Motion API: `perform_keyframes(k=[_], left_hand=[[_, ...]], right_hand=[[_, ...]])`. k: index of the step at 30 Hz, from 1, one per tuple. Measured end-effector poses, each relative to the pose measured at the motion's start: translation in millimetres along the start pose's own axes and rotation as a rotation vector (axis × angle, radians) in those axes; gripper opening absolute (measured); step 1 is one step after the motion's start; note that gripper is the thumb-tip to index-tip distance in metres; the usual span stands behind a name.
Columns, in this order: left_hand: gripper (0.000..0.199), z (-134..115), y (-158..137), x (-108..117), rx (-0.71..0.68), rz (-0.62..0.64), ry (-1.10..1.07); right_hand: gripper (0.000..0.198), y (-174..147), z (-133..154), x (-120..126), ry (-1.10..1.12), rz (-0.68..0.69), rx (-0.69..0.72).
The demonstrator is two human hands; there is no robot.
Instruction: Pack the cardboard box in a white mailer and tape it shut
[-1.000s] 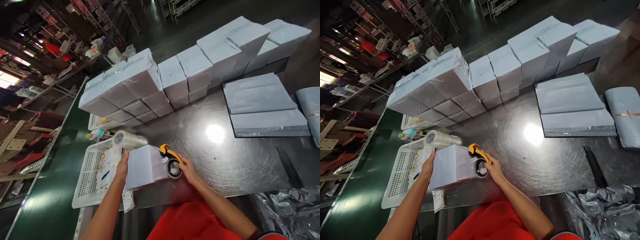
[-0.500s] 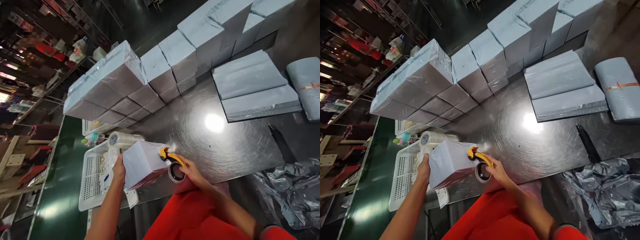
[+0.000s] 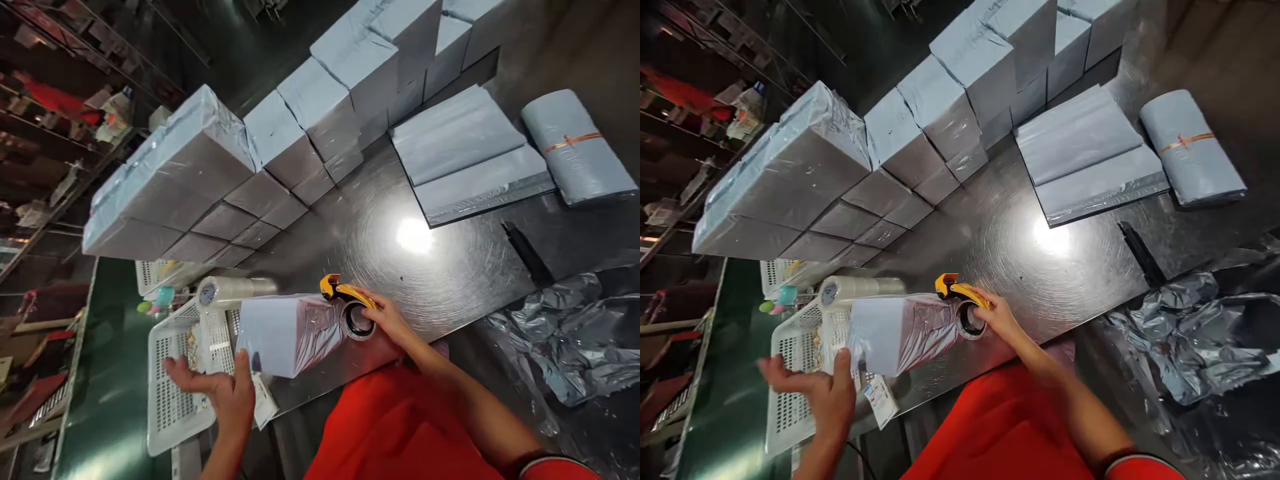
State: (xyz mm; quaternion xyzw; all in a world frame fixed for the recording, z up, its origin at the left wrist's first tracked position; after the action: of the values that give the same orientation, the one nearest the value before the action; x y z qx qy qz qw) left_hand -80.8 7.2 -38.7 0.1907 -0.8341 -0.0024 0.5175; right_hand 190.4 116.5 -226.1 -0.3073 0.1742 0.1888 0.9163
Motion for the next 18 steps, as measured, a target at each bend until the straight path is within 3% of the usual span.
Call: perform_keyframes(k=[1,3,5,8,12,14,18], left_hand=[[0.07,-38,14,8,-0.322,0.031,0.139],[0.086,-102,23,-19,-0.914,0.388,0.264],[0.091,-126,22,-52,-1.191,0.79,0.284],[0.1,-130,25,-86,-1.233,1.177,0.232],[0.069,-114,2,-96,-1.199,1.44,0.081],[0.062,-107,-10,-90,-1.213,1.454,-0.021],[0.049,-102,-11,-88,-1.291,1.23,0.024]], right_hand=[[0.056,0,3,1,0.003,0.027,0.01],[0.054,0,6,1,0.02,0.055,0.029],[0.054,0,7,0,0.038,0.064,0.041],[0.053,2,9,0,0.035,0.057,0.014],[0.054,-1,17,1,-0.047,0.086,-0.013],[0.055,-5,18,0,-0.078,0.118,-0.023],[0.058,1,20,-1,-0.085,0.114,-0.046]])
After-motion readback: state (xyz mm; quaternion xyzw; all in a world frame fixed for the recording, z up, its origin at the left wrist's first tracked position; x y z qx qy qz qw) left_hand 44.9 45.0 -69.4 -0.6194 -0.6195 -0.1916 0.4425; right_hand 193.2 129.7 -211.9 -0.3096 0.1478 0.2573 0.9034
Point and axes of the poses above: each hand's wrist, its own y-axis towards the middle knuckle, its own x-axis out of the back of the hand, z = x × y, the point moved 9 cm from there along y, towards the middle knuckle, and after that the axes turned 15 degrees about -x, right-handed, at the moved point
